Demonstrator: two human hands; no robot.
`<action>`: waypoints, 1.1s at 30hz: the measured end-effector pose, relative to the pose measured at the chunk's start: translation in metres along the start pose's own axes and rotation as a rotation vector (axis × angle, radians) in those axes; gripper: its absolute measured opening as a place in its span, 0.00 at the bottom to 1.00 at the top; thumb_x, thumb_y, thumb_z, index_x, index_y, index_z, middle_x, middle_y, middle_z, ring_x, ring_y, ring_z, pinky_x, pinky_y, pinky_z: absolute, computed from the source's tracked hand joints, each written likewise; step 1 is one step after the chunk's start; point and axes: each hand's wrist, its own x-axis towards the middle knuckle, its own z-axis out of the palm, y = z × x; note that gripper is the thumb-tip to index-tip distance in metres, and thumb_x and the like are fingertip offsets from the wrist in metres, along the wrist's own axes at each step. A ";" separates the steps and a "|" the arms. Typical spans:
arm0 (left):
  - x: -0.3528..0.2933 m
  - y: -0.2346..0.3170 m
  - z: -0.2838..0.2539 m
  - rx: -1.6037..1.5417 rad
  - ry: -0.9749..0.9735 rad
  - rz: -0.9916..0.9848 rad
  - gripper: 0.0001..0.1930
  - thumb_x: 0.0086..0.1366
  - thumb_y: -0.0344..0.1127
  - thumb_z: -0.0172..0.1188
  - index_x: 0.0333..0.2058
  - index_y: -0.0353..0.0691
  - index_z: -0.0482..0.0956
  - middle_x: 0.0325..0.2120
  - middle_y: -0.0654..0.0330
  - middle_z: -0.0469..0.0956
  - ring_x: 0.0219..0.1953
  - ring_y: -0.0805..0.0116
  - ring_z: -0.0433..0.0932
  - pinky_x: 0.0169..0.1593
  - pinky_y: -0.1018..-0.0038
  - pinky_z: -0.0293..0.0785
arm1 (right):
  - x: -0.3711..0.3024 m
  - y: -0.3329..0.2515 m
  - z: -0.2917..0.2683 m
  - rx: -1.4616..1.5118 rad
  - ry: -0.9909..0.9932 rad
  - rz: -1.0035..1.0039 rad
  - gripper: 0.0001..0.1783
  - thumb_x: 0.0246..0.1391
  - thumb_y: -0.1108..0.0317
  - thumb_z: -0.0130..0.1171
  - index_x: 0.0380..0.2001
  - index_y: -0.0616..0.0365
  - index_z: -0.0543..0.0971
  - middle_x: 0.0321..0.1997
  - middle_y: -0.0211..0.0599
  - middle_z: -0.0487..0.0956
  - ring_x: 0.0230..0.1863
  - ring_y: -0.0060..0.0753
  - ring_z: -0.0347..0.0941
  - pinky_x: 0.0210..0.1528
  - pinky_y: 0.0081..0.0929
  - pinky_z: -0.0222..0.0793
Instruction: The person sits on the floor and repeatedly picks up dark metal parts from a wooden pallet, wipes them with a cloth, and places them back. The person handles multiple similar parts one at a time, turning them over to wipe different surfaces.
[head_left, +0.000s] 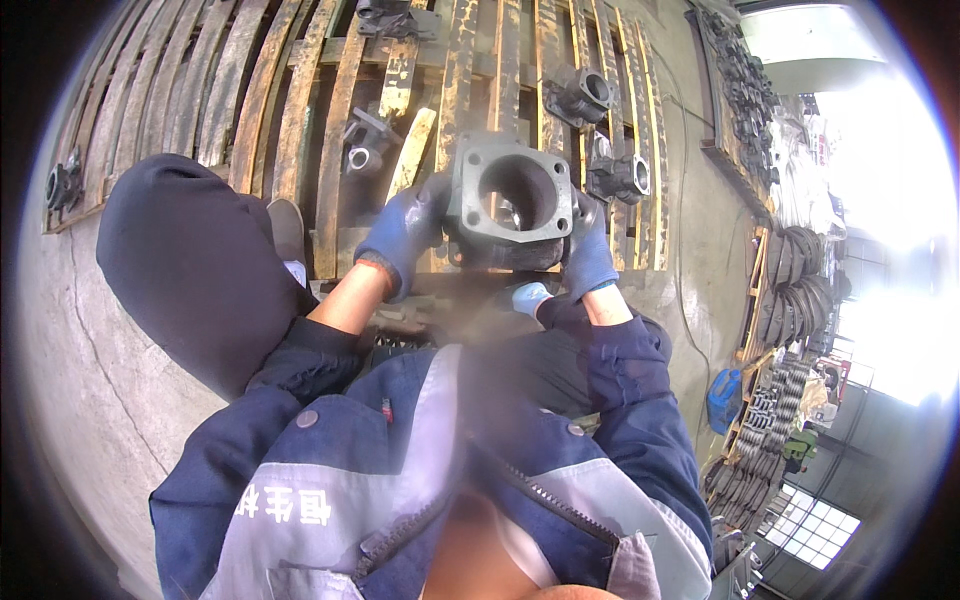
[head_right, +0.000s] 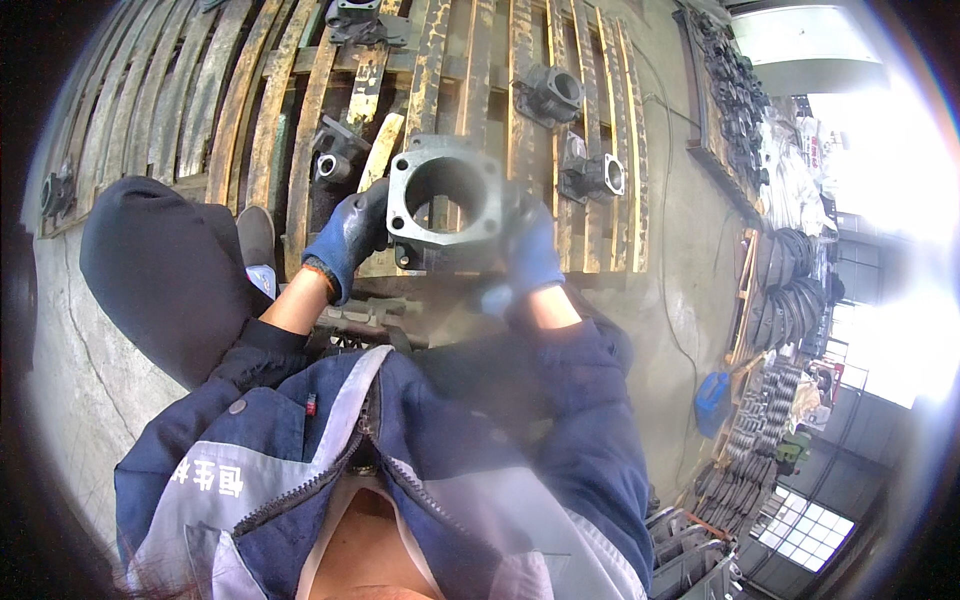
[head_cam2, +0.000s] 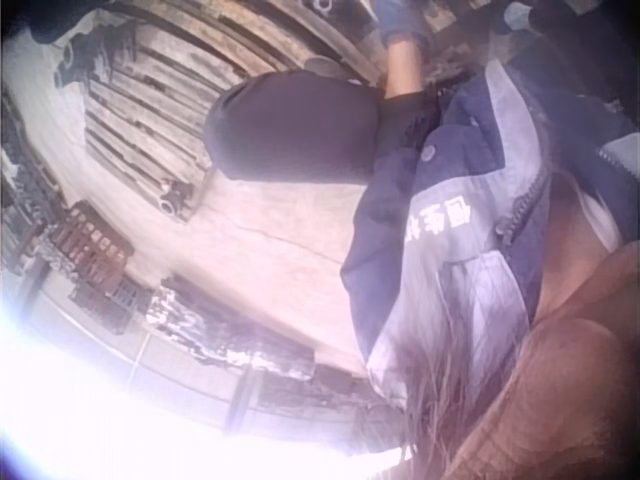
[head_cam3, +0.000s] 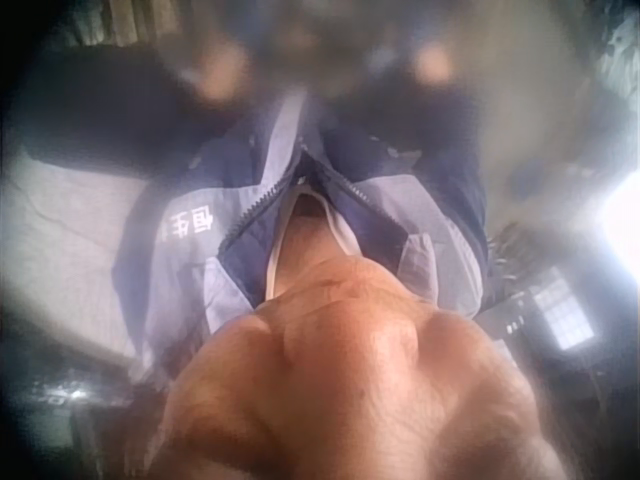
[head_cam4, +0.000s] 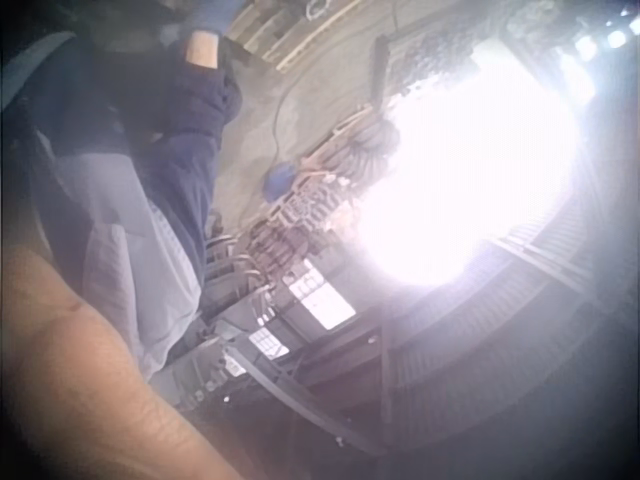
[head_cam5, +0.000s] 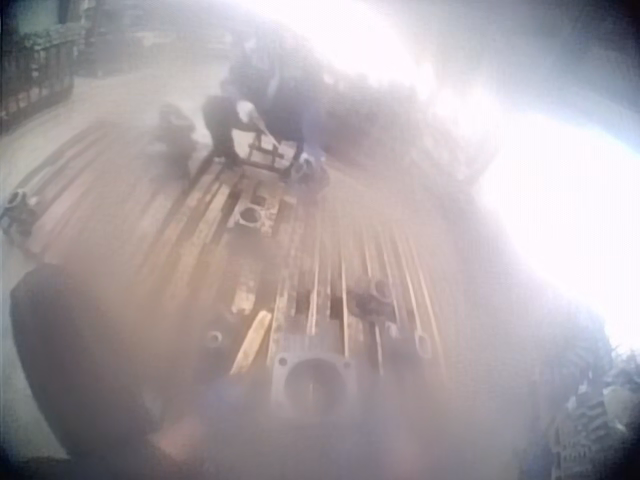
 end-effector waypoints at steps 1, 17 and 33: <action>0.001 -0.004 0.002 0.039 -0.020 -0.014 0.17 0.59 0.26 0.54 0.49 0.44 0.70 0.32 0.46 0.77 0.33 0.49 0.79 0.38 0.60 0.76 | 0.001 0.003 -0.001 0.027 -0.008 -0.014 0.18 0.67 0.63 0.42 0.44 0.64 0.77 0.32 0.45 0.79 0.30 0.33 0.73 0.32 0.33 0.72; -0.014 0.029 0.012 -0.307 0.062 -0.450 0.29 0.66 0.57 0.45 0.34 0.30 0.75 0.24 0.51 0.75 0.25 0.62 0.72 0.33 0.65 0.69 | -0.001 0.006 -0.007 -0.031 -0.032 0.174 0.19 0.65 0.61 0.46 0.46 0.66 0.78 0.42 0.38 0.81 0.39 0.29 0.78 0.43 0.25 0.76; -0.005 -0.037 0.037 -0.253 0.045 -0.356 0.28 0.66 0.58 0.44 0.36 0.35 0.77 0.27 0.55 0.76 0.29 0.66 0.73 0.39 0.66 0.68 | -0.006 0.004 0.010 -0.390 -0.026 0.152 0.23 0.68 0.52 0.47 0.45 0.63 0.79 0.39 0.34 0.81 0.37 0.23 0.73 0.43 0.26 0.71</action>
